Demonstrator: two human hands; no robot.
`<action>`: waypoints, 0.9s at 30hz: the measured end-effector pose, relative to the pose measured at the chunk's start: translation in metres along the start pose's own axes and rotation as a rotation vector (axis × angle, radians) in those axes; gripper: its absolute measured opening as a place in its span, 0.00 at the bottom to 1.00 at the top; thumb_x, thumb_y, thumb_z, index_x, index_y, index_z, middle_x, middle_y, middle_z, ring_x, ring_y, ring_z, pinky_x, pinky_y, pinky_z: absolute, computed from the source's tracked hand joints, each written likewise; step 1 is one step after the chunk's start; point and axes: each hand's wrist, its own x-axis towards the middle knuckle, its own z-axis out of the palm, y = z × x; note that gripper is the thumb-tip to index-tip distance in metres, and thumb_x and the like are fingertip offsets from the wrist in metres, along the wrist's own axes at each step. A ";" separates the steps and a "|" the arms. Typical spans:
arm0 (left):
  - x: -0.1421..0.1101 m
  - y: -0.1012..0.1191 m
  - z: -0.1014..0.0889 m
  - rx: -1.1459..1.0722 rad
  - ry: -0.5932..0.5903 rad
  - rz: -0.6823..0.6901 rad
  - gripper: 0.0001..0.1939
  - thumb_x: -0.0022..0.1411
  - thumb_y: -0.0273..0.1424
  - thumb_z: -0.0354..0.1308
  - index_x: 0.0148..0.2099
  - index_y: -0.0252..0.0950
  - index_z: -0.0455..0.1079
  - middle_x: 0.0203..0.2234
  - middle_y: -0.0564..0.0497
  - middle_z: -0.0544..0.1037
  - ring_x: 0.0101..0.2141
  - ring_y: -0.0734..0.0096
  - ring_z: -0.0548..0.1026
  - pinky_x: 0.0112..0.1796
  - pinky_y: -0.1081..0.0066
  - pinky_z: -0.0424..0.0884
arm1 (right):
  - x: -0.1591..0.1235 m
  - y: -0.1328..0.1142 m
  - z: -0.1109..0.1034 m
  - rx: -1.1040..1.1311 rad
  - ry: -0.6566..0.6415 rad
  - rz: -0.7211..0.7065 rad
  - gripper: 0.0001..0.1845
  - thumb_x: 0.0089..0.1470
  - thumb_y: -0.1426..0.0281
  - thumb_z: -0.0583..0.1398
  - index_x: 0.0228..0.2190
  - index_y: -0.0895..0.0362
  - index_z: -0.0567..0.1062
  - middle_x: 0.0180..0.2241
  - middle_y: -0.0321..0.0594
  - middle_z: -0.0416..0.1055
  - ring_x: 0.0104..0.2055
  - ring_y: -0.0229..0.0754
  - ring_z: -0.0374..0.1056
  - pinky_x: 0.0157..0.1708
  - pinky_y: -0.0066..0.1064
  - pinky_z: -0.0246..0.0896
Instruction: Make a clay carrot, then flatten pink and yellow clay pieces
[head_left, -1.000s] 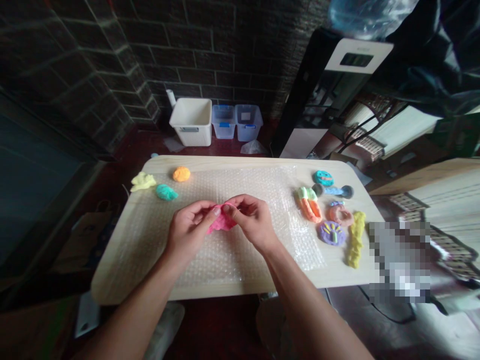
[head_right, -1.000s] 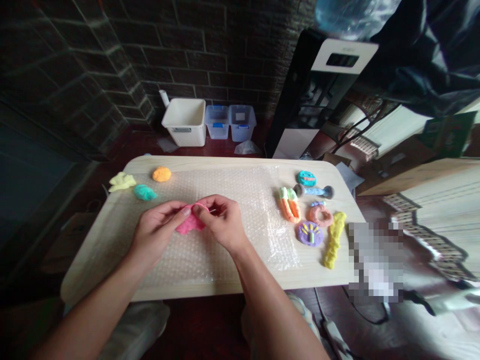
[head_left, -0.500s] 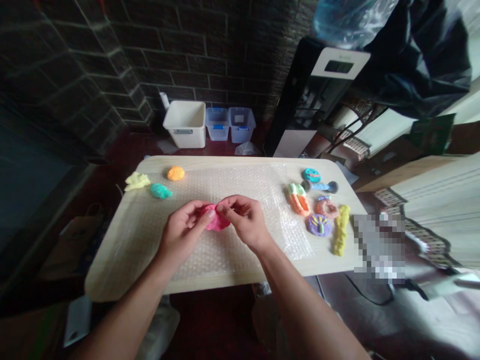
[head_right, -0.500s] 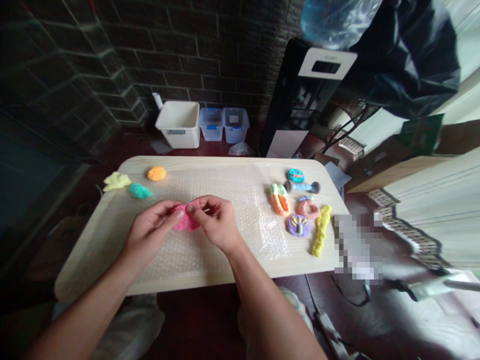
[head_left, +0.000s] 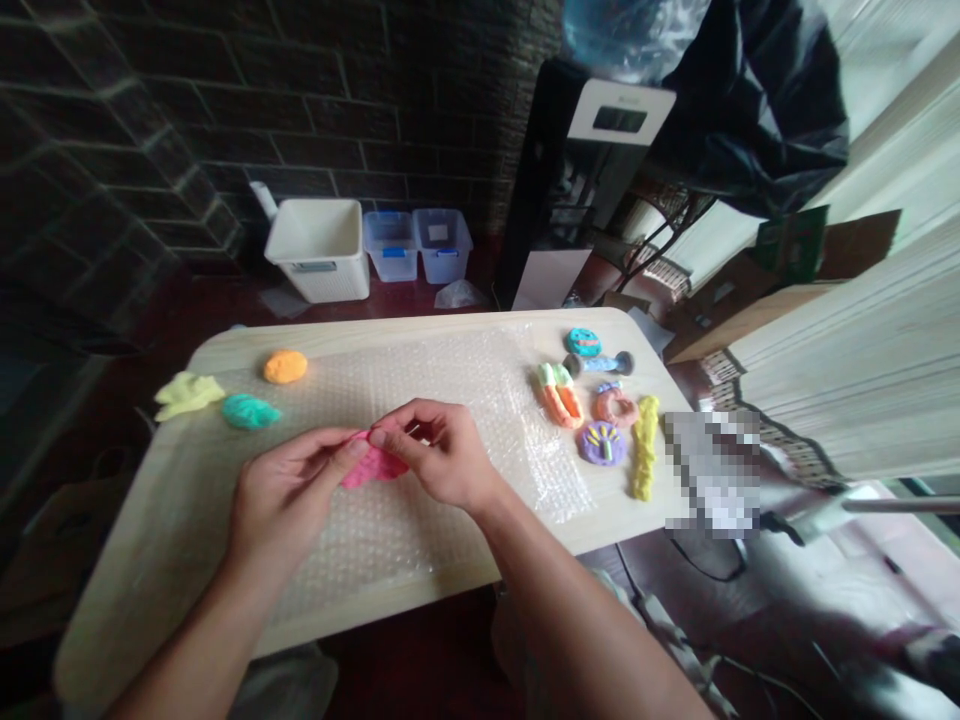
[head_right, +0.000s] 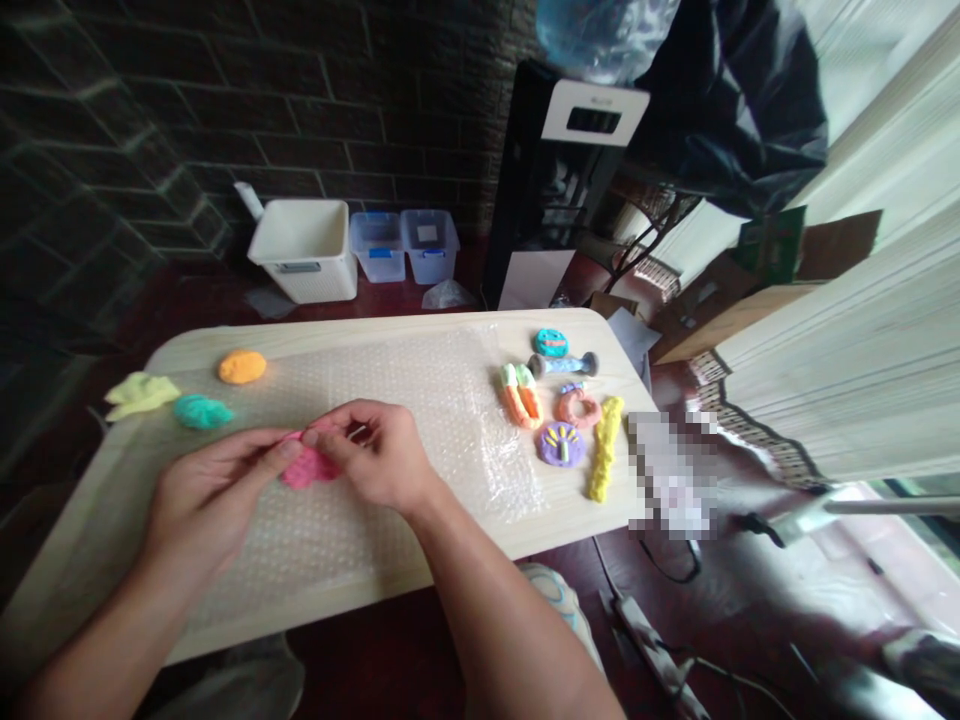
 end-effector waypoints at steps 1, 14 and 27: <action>0.001 0.000 0.003 -0.057 -0.002 -0.019 0.14 0.58 0.40 0.74 0.44 0.38 0.83 0.36 0.50 0.87 0.36 0.68 0.82 0.39 0.74 0.78 | 0.002 0.001 -0.001 0.018 0.014 -0.004 0.20 0.49 0.55 0.75 0.32 0.60 0.83 0.26 0.38 0.77 0.25 0.36 0.71 0.26 0.28 0.65; 0.015 -0.015 0.010 -0.127 -0.001 -0.085 0.16 0.59 0.44 0.73 0.44 0.40 0.81 0.34 0.51 0.85 0.34 0.67 0.80 0.36 0.74 0.77 | 0.005 0.000 -0.011 -0.209 -0.023 -0.026 0.20 0.55 0.53 0.72 0.38 0.58 0.85 0.30 0.37 0.79 0.26 0.34 0.64 0.27 0.26 0.59; 0.008 0.008 0.020 -0.319 -0.104 -0.162 0.15 0.60 0.40 0.72 0.42 0.37 0.77 0.34 0.50 0.84 0.35 0.64 0.82 0.37 0.70 0.78 | 0.003 -0.007 -0.009 -0.094 0.006 0.018 0.20 0.54 0.54 0.73 0.33 0.59 0.81 0.26 0.35 0.74 0.25 0.34 0.65 0.24 0.25 0.59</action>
